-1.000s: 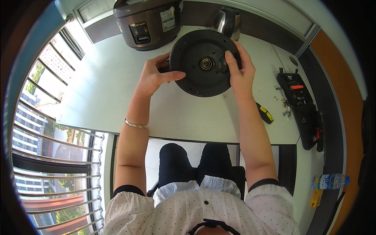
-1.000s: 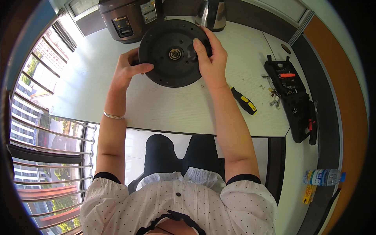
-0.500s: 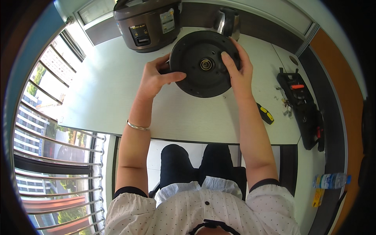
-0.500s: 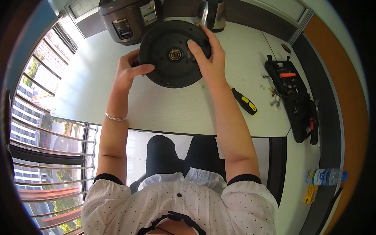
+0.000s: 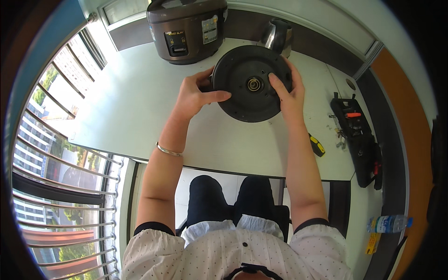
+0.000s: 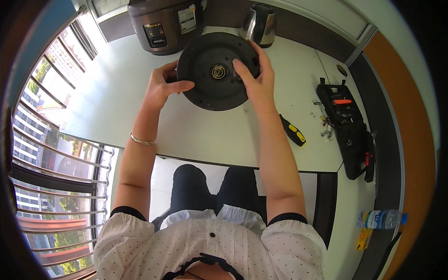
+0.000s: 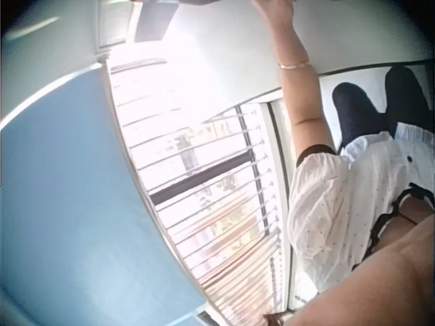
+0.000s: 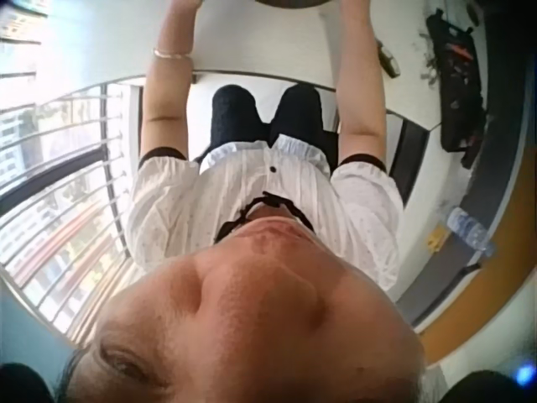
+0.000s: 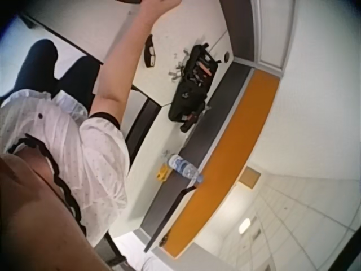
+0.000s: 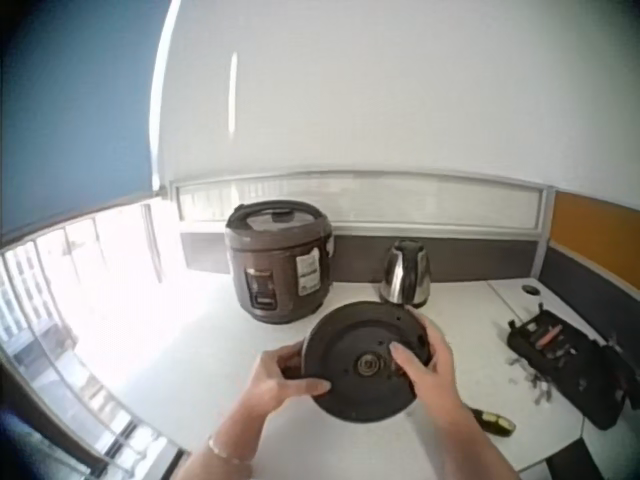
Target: The person assembles a black circular appliance base by inserting small metal rings into the central hub. They repeatedly pick up the rings from the table, place them into the hub, and adjust the base orientation. The person also briefly reaches down to pick up a ring that fell on the floor.
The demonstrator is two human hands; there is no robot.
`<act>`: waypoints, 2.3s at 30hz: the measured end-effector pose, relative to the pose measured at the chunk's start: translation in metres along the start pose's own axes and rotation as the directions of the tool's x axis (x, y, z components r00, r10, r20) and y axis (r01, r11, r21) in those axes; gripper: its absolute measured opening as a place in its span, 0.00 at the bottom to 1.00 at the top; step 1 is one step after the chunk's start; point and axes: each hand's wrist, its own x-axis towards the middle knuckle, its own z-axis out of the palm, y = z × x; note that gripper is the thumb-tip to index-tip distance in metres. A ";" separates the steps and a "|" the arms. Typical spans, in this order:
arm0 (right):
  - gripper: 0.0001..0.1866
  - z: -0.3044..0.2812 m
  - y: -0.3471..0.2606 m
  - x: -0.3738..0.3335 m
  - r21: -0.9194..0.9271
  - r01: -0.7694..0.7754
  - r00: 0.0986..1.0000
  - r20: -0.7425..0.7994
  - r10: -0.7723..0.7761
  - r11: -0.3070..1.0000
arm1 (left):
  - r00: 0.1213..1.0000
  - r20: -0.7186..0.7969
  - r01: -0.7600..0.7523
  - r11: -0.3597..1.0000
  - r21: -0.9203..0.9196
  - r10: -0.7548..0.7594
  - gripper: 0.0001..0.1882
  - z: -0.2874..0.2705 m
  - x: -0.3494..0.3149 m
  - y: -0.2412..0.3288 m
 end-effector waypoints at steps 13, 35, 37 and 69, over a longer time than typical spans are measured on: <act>0.31 0.000 0.005 -0.002 0.042 0.007 1.000 -0.022 -0.006 0.999 | 1.000 0.025 -0.003 1.000 0.030 0.002 0.39 -0.005 0.002 -0.004; 0.34 -0.008 0.002 0.003 0.039 -0.028 0.999 0.015 0.028 0.999 | 0.996 -0.087 0.026 0.998 0.057 -0.021 0.30 0.012 -0.002 0.001; 0.34 -0.008 0.003 0.003 0.025 -0.003 1.000 -0.003 0.003 1.000 | 0.995 -0.095 0.016 0.999 0.050 -0.012 0.30 0.011 -0.002 -0.001; 0.02 -0.056 0.012 -0.075 -0.872 0.432 0.899 0.437 -0.030 0.229 | 0.993 -0.101 0.062 0.995 0.073 -0.055 0.37 0.004 0.001 -0.006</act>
